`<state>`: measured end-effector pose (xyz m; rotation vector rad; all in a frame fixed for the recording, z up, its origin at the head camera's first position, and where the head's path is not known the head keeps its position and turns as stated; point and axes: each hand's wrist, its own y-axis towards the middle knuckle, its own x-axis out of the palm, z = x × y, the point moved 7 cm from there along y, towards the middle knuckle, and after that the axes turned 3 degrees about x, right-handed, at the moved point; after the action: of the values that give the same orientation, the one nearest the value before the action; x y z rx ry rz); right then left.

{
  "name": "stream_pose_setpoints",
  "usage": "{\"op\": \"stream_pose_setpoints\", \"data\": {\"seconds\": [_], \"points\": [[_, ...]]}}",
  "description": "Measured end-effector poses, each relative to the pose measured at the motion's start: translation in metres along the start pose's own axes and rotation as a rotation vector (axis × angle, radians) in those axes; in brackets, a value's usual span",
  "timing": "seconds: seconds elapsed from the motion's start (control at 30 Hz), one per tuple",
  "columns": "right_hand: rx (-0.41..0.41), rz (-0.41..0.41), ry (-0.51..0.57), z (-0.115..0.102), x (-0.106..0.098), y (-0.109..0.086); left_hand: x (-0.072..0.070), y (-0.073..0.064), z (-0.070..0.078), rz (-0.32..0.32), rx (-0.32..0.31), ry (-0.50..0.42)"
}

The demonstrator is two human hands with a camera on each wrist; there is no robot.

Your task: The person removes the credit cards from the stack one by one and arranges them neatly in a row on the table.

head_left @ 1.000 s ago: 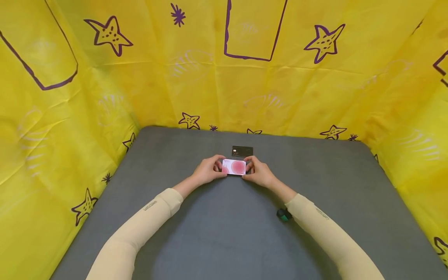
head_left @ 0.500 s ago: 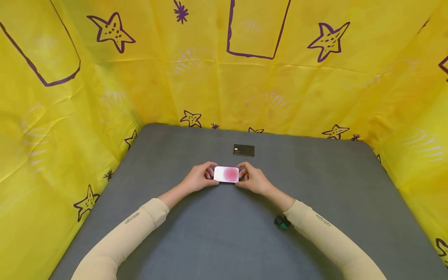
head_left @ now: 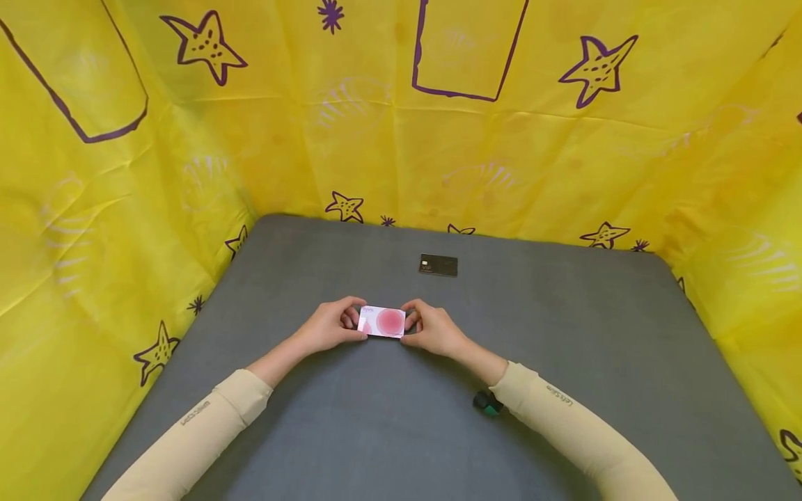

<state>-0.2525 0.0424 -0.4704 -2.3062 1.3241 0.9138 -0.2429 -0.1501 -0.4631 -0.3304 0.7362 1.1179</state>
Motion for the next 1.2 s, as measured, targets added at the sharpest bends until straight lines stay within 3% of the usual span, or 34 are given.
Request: {"op": "stream_pose_setpoints", "data": {"seconds": [0.37,0.7,1.2], "points": [[-0.038,-0.025,-0.114,-0.022,0.023,0.010,-0.019,-0.025,-0.012,-0.010,-0.028,0.000],[-0.036,-0.047,-0.272,-0.042,0.044,0.024,-0.037,-0.046,-0.028,-0.020,-0.085,0.053],[-0.040,-0.057,-0.311,-0.059,0.066,0.041,-0.058,-0.061,-0.041,-0.028,-0.101,0.106]]}}
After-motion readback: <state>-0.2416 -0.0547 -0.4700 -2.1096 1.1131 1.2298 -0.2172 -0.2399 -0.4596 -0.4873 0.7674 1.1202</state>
